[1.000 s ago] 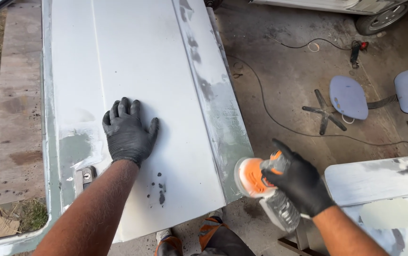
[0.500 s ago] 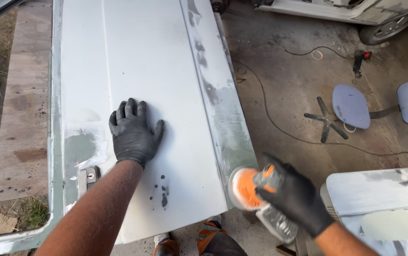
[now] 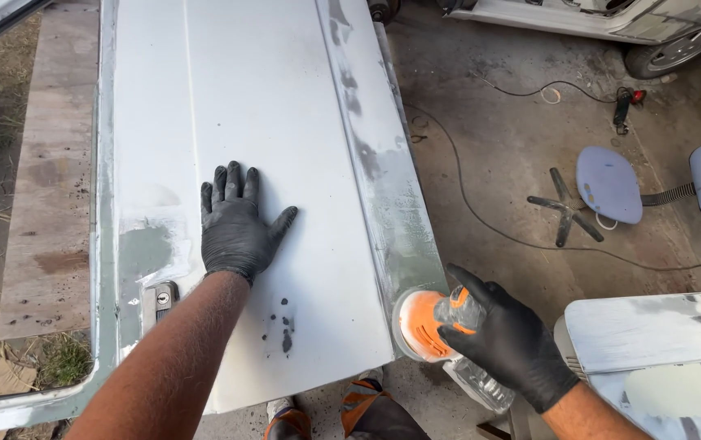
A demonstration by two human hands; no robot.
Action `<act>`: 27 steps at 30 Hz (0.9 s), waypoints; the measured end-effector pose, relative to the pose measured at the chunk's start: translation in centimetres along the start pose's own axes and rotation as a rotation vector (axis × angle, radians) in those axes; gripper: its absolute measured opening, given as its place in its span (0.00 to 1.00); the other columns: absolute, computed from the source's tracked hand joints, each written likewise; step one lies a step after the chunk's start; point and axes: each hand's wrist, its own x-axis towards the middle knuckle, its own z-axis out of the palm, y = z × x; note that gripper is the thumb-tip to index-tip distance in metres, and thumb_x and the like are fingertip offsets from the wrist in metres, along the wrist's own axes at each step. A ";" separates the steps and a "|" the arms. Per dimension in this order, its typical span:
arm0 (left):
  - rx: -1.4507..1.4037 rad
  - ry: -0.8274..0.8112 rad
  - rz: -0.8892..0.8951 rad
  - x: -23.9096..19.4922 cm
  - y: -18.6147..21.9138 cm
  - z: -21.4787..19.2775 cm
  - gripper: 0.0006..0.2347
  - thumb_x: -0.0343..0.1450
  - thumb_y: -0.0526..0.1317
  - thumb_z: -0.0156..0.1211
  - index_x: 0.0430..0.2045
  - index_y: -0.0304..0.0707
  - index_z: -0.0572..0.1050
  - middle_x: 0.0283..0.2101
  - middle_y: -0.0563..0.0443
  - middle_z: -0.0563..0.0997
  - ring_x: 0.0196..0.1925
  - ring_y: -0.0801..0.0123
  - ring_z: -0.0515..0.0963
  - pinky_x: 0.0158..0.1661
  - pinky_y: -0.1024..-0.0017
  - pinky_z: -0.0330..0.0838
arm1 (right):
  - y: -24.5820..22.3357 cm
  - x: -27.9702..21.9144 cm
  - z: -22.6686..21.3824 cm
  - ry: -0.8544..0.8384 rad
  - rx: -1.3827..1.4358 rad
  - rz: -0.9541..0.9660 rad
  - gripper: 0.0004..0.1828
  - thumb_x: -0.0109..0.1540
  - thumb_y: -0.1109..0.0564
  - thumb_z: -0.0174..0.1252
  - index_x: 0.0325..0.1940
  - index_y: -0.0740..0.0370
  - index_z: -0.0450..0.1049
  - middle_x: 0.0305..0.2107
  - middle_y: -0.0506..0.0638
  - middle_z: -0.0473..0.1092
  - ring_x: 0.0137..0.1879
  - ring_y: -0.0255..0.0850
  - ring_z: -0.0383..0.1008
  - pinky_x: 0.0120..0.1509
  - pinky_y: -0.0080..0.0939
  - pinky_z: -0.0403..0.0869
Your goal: The person uses an electric orbital sander to smooth the surface of a white car door. They hold the door steady with their left hand while operating the sander with their right hand, moving it across the panel to remove paint and filler.
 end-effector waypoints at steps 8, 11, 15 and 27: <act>0.061 0.006 0.012 0.4 -0.3 0.7 0.44 0.73 0.73 0.44 0.79 0.40 0.56 0.84 0.36 0.52 0.85 0.46 0.47 0.79 0.50 0.33 | 0.3 -0.2 0.6 0.007 0.019 0.004 0.52 0.50 0.37 0.75 0.77 0.15 0.63 0.61 0.36 0.77 0.64 0.40 0.81 0.67 0.46 0.78; 0.085 0.009 0.014 0.4 -0.3 0.9 0.44 0.72 0.73 0.43 0.79 0.41 0.56 0.84 0.37 0.52 0.85 0.46 0.47 0.79 0.50 0.34 | -0.3 1.5 -0.2 0.014 0.062 -0.006 0.53 0.50 0.39 0.75 0.78 0.19 0.63 0.64 0.41 0.76 0.65 0.43 0.80 0.69 0.46 0.77; 0.097 0.006 0.013 0.3 0.0 0.4 0.44 0.72 0.73 0.43 0.79 0.42 0.56 0.84 0.37 0.52 0.85 0.47 0.47 0.79 0.50 0.35 | -1.7 3.3 -1.4 -0.012 0.063 0.020 0.54 0.50 0.38 0.72 0.81 0.20 0.61 0.66 0.46 0.73 0.67 0.48 0.78 0.71 0.48 0.74; 0.188 -0.304 -0.103 0.2 2.9 -5.5 0.41 0.76 0.71 0.41 0.83 0.50 0.49 0.87 0.46 0.47 0.88 0.52 0.43 0.82 0.47 0.32 | -5.2 7.8 -4.2 -0.091 0.082 -0.038 0.52 0.57 0.32 0.72 0.83 0.26 0.58 0.64 0.54 0.74 0.75 0.51 0.72 0.80 0.54 0.70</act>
